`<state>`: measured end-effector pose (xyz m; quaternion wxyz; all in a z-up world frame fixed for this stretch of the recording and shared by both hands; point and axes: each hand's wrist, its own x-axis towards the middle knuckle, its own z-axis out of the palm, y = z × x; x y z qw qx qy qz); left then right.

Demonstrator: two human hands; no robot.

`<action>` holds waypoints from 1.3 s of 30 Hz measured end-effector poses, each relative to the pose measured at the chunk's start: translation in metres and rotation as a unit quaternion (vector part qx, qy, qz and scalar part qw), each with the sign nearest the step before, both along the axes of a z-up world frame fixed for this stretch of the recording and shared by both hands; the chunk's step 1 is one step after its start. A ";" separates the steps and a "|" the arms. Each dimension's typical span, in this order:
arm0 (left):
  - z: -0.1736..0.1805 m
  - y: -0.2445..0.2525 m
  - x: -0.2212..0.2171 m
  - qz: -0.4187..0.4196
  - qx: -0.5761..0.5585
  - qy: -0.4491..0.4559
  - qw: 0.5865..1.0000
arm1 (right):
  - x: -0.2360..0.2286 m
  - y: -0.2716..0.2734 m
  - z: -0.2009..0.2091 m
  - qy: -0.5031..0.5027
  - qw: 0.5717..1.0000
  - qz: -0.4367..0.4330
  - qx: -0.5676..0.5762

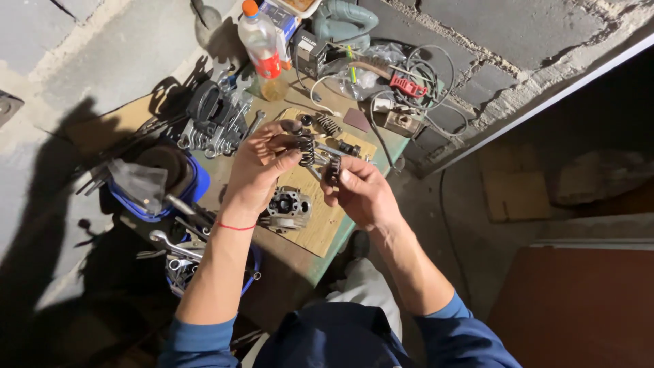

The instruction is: The person handles various small mechanical components, including springs and valve-like parts, on a cluttered workbench. They pick up and examine a metal cylinder head, turning it over to view different sides, and then place it back on the table among other tools and parts.

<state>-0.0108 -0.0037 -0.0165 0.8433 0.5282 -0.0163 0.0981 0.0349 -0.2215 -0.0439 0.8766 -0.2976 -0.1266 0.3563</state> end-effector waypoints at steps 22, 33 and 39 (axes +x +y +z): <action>0.005 0.010 0.000 0.023 0.023 0.009 0.999 | 0.042 0.036 -0.001 0.030 0.987 0.137 0.076; -0.006 0.015 0.002 0.033 -0.011 0.008 0.999 | 0.046 0.025 0.008 -0.007 0.996 0.083 0.045; -0.013 0.016 0.003 0.051 -0.016 -0.015 0.998 | 0.036 0.026 -0.003 -0.029 0.998 0.058 -0.015</action>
